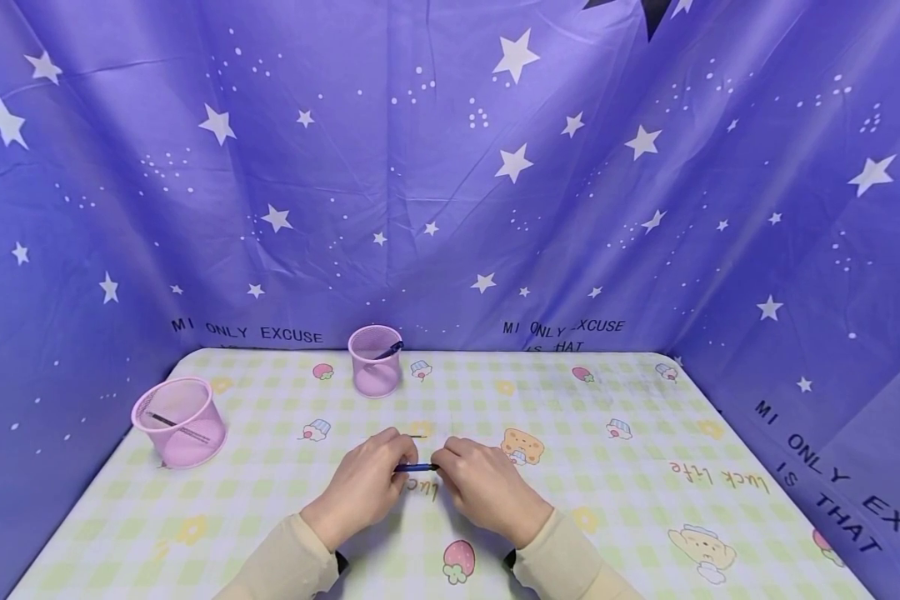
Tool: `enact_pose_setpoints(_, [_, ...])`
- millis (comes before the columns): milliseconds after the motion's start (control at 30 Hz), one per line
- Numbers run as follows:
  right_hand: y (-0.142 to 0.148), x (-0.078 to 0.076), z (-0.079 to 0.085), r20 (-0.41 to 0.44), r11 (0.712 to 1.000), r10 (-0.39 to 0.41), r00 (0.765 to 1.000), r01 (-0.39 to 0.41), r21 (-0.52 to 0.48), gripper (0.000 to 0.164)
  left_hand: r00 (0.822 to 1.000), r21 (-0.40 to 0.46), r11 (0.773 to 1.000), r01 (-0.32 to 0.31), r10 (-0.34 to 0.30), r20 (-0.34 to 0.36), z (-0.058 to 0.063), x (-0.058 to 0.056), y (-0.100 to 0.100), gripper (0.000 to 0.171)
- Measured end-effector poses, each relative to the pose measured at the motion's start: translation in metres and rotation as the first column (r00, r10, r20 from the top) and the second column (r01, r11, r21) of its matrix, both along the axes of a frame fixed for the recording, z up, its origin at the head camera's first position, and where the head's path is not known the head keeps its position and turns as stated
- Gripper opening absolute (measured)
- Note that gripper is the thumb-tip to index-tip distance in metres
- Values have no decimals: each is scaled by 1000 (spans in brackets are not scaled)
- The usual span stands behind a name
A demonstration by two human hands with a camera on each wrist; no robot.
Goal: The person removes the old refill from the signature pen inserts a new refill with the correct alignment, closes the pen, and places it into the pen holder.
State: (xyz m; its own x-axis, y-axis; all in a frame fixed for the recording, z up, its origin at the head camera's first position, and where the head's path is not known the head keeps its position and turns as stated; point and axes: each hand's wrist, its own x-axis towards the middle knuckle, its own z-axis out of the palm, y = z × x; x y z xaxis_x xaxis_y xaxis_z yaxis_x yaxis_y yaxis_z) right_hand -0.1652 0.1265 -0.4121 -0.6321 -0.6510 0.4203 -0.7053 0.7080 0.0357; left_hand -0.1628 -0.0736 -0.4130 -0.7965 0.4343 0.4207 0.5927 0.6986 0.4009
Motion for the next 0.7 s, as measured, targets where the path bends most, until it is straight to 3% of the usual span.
enact_pose_setpoints(300, [0, 1, 1, -18, 1000, 3, 1000, -3, -1, 7, 1000, -42, 999, 7, -6, 23, 0, 0, 1, 9])
enact_pose_setpoints(700, [0, 1, 0, -13, 1000, 3, 1000, -3, -4, 7, 999, -85, 996, 32, -28, 44, 0, -1, 0, 11])
